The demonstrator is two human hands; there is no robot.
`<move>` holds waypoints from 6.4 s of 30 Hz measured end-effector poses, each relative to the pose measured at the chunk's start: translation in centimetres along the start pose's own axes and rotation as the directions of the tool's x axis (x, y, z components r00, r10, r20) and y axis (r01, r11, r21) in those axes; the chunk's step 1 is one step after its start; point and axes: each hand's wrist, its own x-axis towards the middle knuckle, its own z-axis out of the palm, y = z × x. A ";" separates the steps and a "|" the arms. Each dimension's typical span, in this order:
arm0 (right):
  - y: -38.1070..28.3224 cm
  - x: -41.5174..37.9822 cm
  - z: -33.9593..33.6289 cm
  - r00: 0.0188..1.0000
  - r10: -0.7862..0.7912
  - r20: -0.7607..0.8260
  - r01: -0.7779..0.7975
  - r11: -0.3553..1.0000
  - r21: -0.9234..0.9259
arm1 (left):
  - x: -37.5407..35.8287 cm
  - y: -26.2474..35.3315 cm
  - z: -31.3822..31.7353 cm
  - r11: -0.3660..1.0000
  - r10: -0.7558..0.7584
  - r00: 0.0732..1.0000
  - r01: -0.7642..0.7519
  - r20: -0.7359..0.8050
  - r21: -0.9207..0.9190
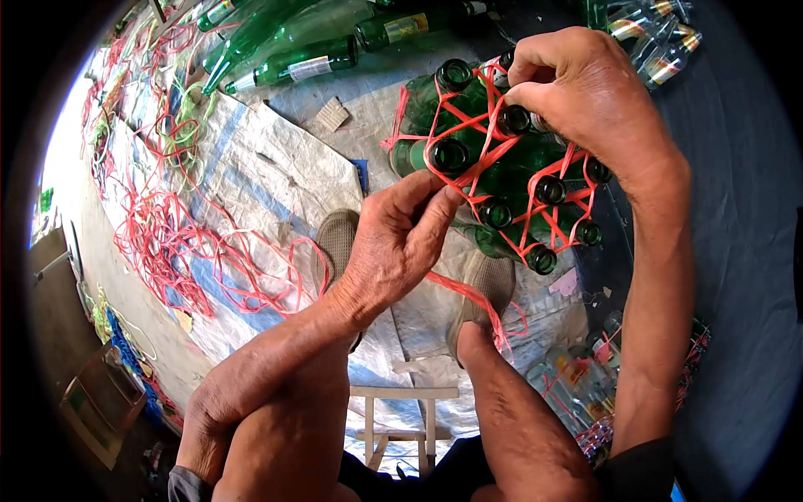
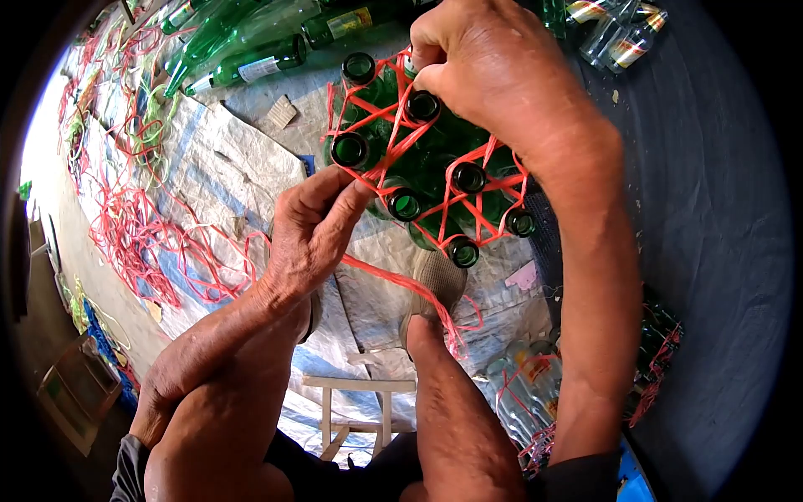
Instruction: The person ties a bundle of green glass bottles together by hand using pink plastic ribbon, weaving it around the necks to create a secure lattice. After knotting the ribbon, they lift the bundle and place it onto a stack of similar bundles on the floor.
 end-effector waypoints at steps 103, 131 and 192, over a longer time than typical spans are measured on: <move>-3.5 -21.4 9.6 0.890 0.379 -0.252 -0.338 0.921 0.192 | -5.5 8.3 -6.2 0.790 -0.132 0.895 -0.165 0.426 0.591; -4.4 -23.8 11.9 0.854 0.468 -0.225 -0.388 0.863 0.323 | -6.6 5.7 -7.7 0.805 -0.116 0.835 -0.238 0.537 0.543; -15.5 -19.0 13.2 0.683 0.654 0.326 -0.299 -0.157 0.941 | -23.7 4.9 1.3 0.803 0.075 0.997 -0.049 -0.020 0.594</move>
